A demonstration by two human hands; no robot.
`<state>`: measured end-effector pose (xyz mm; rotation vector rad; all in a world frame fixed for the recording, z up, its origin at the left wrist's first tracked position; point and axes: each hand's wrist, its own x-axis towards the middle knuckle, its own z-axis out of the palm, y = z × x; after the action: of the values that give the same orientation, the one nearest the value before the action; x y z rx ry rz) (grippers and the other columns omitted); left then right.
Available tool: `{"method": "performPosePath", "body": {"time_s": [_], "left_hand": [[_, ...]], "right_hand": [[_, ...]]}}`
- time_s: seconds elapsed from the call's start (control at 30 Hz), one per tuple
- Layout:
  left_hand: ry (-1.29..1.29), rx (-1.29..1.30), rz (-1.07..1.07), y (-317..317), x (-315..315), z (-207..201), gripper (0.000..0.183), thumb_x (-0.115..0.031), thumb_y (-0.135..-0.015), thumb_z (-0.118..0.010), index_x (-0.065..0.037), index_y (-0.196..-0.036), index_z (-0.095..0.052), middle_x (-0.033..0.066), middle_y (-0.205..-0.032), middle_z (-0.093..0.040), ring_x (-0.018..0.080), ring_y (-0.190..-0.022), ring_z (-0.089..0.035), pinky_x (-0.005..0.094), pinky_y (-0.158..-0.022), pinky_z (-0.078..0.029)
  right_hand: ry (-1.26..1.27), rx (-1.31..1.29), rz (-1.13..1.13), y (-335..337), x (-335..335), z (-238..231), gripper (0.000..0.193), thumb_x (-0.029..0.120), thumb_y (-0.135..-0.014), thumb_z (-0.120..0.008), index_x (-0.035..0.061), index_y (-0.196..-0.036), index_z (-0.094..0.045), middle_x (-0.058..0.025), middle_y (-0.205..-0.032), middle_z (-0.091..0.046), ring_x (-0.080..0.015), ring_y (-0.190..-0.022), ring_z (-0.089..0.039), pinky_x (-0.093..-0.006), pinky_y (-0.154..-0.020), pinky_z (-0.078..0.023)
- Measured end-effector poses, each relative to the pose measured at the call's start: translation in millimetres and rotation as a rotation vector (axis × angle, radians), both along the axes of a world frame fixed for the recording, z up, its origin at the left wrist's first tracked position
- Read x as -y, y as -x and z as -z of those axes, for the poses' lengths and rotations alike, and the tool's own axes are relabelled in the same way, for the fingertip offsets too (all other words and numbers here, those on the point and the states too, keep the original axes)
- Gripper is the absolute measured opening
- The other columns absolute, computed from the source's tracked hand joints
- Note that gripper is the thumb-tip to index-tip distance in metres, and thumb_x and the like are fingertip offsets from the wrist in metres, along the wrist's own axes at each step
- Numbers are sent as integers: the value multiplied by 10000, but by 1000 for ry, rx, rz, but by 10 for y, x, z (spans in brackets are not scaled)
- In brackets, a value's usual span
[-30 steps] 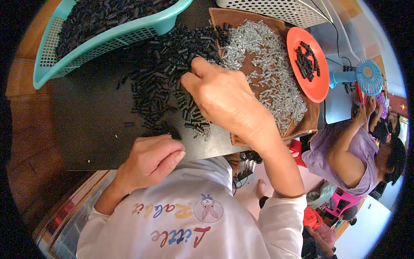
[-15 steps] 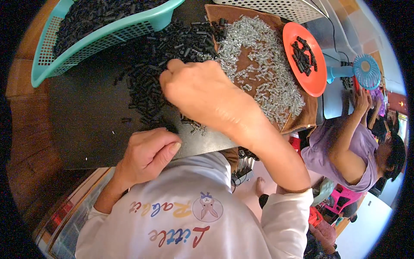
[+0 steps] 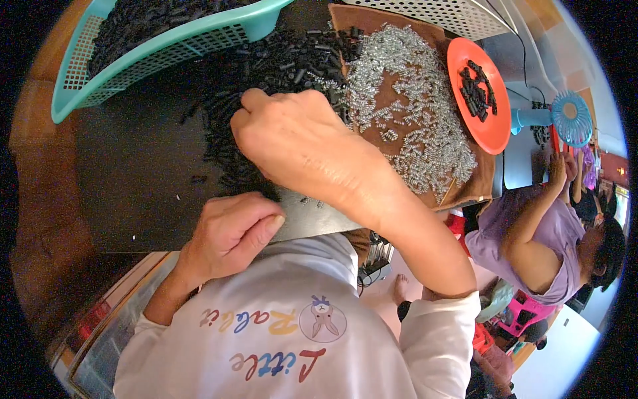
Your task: The person assembles small black plastic components and silver metal pins by hand at a workbench.
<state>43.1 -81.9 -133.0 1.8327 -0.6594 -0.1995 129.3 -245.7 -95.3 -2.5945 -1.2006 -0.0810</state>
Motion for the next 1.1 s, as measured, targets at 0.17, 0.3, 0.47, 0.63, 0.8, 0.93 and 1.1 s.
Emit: {"method": "performPosePath", "body": {"time_s": [0.17, 0.3, 0.47, 0.63, 0.8, 0.93, 1.1], "left_hand": [[16, -17, 11, -13, -8, -2, 67, -58, -877, -616, 9, -884, -619, 140, -732, -599, 297, -627, -596, 369, -571, -467], [40, 4, -32, -18, 6, -3, 85, -64, -873, -623, -4, -828, -584, 130, -700, -573, 315, -605, -589, 384, -537, -462], [107, 23, -92, -4, -44, -1, 94, -67, -915, -574, 13, -917, -625, 113, -716, -610, 215, -573, -583, 312, -536, -463], [221, -427, -245, -85, -37, -217, 209, -172, -995, -504, 4, -990, -618, 28, -677, -599, 51, -529, -520, 201, -470, -422], [404, -750, -226, -306, 74, -263, 324, -288, -1016, -480, -3, -937, -612, 20, -675, -581, 50, -525, -517, 196, -444, -411], [500, -826, -185, -361, 181, -216, 379, -335, -1028, -438, -19, -881, -587, 25, -672, -574, 60, -506, -509, 200, -433, -408], [485, -838, -258, -343, 177, -150, 363, -324, -1027, -443, -40, -849, -583, 25, -646, -571, 58, -478, -482, 193, -415, -371]], "right_hand": [[84, 38, 26, -25, -53, -1, 72, 46, -728, -596, 17, -782, -633, -143, -806, -609, -288, -713, -675, -364, -568, -532], [60, 42, -10, -62, -32, 24, 82, 55, -734, -603, 12, -800, -625, -140, -815, -597, -288, -692, -664, -375, -545, -525], [-141, -51, 20, 27, 276, 134, 118, 65, -741, -618, 14, -842, -584, -119, -793, -536, -319, -638, -607, -416, -527, -504], [-477, -189, 66, 135, 388, 169, 158, 36, -748, -655, 27, -889, -585, -108, -787, -526, -287, -616, -586, -386, -527, -493], [-638, -287, 63, 249, 423, 11, 197, 1, -755, -678, 7, -943, -620, -93, -781, -544, -227, -626, -598, -347, -534, -491], [-698, -159, 26, 232, 381, 89, 195, 14, -759, -703, 8, -939, -627, -81, -790, -542, -225, -615, -594, -346, -512, -488], [-405, 121, 95, 312, 332, 48, 179, 101, -702, -654, 47, -867, -609, -45, -752, -466, -185, -635, -592, -316, -462, -499]]}}
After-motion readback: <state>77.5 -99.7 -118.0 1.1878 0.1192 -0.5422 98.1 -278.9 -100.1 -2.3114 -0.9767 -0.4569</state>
